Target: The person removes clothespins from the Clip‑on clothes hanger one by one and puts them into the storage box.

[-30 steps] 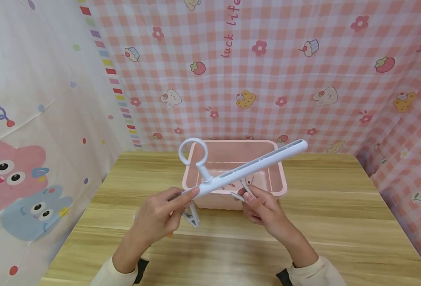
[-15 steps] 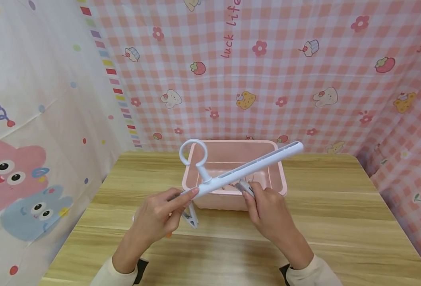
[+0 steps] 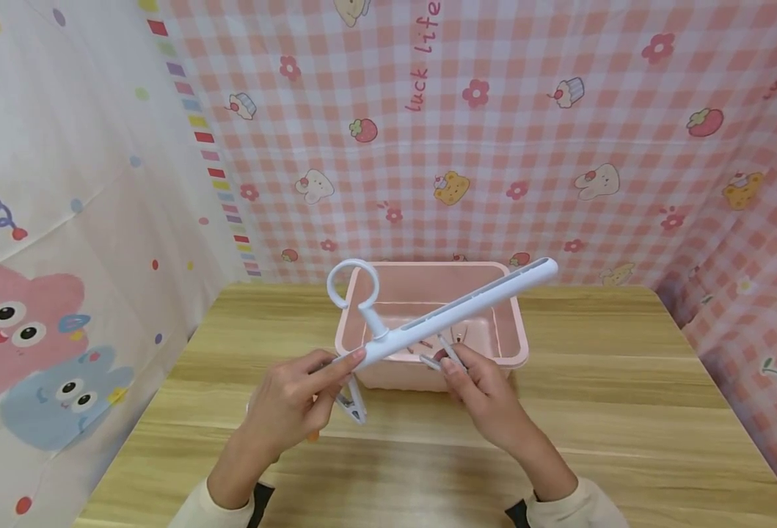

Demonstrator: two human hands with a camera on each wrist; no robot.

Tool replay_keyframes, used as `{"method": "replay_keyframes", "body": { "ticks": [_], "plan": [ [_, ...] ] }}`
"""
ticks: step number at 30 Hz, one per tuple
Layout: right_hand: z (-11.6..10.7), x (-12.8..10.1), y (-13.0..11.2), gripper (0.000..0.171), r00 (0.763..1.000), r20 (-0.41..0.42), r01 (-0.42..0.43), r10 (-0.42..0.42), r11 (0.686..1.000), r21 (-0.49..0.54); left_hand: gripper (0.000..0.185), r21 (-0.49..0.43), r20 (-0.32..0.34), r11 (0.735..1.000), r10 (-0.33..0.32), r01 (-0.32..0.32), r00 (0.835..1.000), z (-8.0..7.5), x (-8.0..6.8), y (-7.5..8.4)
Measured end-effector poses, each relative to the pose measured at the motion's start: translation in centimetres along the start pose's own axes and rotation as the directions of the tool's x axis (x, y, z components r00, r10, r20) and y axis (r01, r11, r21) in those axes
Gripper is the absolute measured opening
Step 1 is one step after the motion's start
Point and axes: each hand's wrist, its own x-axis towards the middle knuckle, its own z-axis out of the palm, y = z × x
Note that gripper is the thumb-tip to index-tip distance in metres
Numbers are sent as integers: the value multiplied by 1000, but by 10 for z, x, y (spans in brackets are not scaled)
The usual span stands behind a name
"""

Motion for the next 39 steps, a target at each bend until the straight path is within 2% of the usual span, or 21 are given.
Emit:
{"method": "replay_keyframes", "body": {
  "ticks": [3,5,8,10,12,14,15,17,19,24,26,27,28,29,30,32,33,34,36,37,39],
  "plan": [
    [-3,1,1,44,994,103,-50,28,975,217,39,-12,-5,1000,1,-1,1000,0,0,0],
    [-5,2,1,47,990,136,-62,26,962,267,38,-23,-6,1000,3,-3,1000,0,0,0],
    [-5,2,-1,48,990,140,-56,19,962,267,37,-22,-7,1000,4,-4,1000,0,1,0],
    [-5,1,-3,45,993,113,-45,20,974,220,37,-19,-6,1000,2,-3,1000,0,1,0],
    [-3,0,-5,39,998,57,-36,30,993,111,40,-18,-4,1000,1,-1,1000,-1,1,1],
    [-2,-1,-7,32,1000,-19,-9,8,997,-80,44,-24,1,1000,-1,1,1000,-1,1,1],
    [-1,-1,-8,28,998,-57,6,-18,981,-192,46,-28,4,1000,-1,1,1000,-1,2,1],
    [-1,-1,-8,19,990,-114,31,-86,907,-420,50,-33,6,999,-2,2,1000,-1,2,1],
    [-2,0,-6,10,975,-134,60,-176,792,-607,52,-32,9,999,-3,3,1000,-2,2,1],
    [-5,1,1,50,937,-79,112,-340,507,-854,53,-5,24,1000,4,-4,1000,-2,2,2],
    [-6,1,4,54,927,-64,112,-370,436,-893,53,4,32,1000,6,-6,999,-2,2,2],
    [-6,1,4,54,926,-61,114,-374,429,-896,53,5,36,1000,7,-8,999,-2,1,2],
    [-7,1,5,52,928,-65,119,-366,460,-880,53,5,37,1000,9,-9,999,-2,1,2],
    [-7,0,4,47,936,-73,121,-343,512,-850,52,5,39,1000,9,-10,999,-2,1,2],
    [-7,0,4,40,947,-84,119,-310,580,-806,52,4,39,1000,10,-10,999,-1,1,2],
    [-7,-2,1,23,973,-97,95,-209,747,-658,50,2,40,1000,10,-11,999,-1,1,2],
    [-7,-2,1,16,984,-90,80,-153,835,-545,50,2,39,1000,12,-12,999,-1,1,2],
    [-7,-2,0,14,993,-71,54,-92,906,-421,48,4,38,1000,12,-12,999,-1,1,2],
    [-8,-2,-1,22,1000,-6,14,-15,980,-199,47,4,39,1000,10,-10,999,-1,1,3],
    [-9,-1,-1,26,999,34,-7,11,995,-96,47,5,41,1000,9,-9,999,-1,1,3],
    [-11,0,1,33,993,113,-37,29,997,73,46,5,40,1000,10,-10,999,-2,1,3]
  ]
}}
